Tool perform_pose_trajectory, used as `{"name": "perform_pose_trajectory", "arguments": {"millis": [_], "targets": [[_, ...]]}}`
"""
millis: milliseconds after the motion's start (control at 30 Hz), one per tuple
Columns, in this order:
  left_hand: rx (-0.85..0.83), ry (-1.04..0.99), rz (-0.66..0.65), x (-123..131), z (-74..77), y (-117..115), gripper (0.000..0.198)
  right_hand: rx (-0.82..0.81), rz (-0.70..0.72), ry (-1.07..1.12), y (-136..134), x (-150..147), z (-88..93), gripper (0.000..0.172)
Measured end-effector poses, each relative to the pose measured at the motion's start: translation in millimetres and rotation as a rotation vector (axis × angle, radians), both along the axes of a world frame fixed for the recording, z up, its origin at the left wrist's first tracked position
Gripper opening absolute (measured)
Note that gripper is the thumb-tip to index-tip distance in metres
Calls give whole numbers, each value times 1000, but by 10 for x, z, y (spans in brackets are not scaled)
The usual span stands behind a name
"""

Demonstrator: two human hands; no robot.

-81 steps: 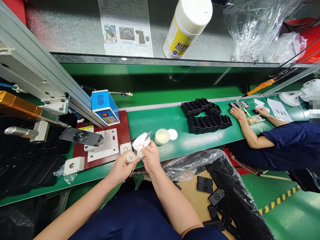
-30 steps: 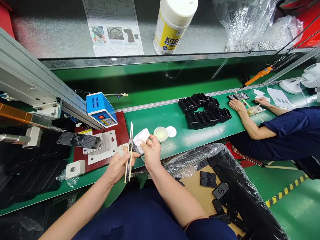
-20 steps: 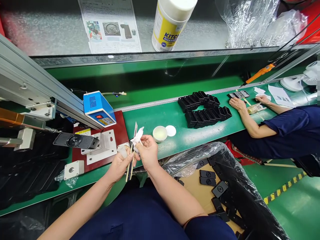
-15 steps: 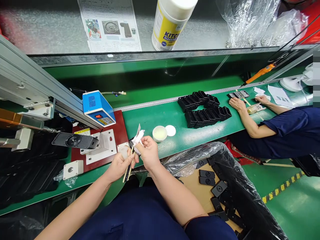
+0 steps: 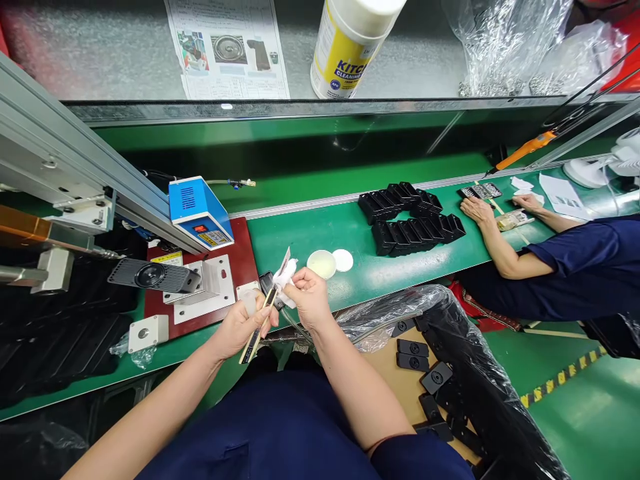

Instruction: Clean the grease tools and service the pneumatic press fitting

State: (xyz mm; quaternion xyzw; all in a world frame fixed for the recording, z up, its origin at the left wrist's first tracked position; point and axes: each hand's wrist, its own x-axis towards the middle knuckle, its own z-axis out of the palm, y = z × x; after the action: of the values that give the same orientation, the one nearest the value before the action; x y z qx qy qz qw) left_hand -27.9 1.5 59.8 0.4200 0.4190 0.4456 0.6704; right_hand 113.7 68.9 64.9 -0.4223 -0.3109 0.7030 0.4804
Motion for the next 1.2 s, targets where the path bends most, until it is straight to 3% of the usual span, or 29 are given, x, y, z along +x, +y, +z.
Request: {"name": "perform_pose_trajectory", "arguments": {"millis": [133, 367, 533, 733, 1033, 1200], "targets": [[-8, -30, 54, -8, 7, -7, 35, -48, -150, -12, 20, -8, 55, 40], [11, 42, 61, 18, 24, 5, 34, 18, -98, -106, -108, -71, 71, 31], [50, 68, 51, 39, -23, -22, 32, -5, -142, -116, -185, -160, 48, 31], [52, 15, 35, 34, -37, -61, 31, -50, -169, -23, -175, -172, 55, 35], [78, 22, 16, 34, -27, -49, 30, -22, -160, -70, -176, -150, 86, 33], [67, 34, 7, 59, -57, -83, 29, -9, -241, -117, -150, -195, 28, 27]]}}
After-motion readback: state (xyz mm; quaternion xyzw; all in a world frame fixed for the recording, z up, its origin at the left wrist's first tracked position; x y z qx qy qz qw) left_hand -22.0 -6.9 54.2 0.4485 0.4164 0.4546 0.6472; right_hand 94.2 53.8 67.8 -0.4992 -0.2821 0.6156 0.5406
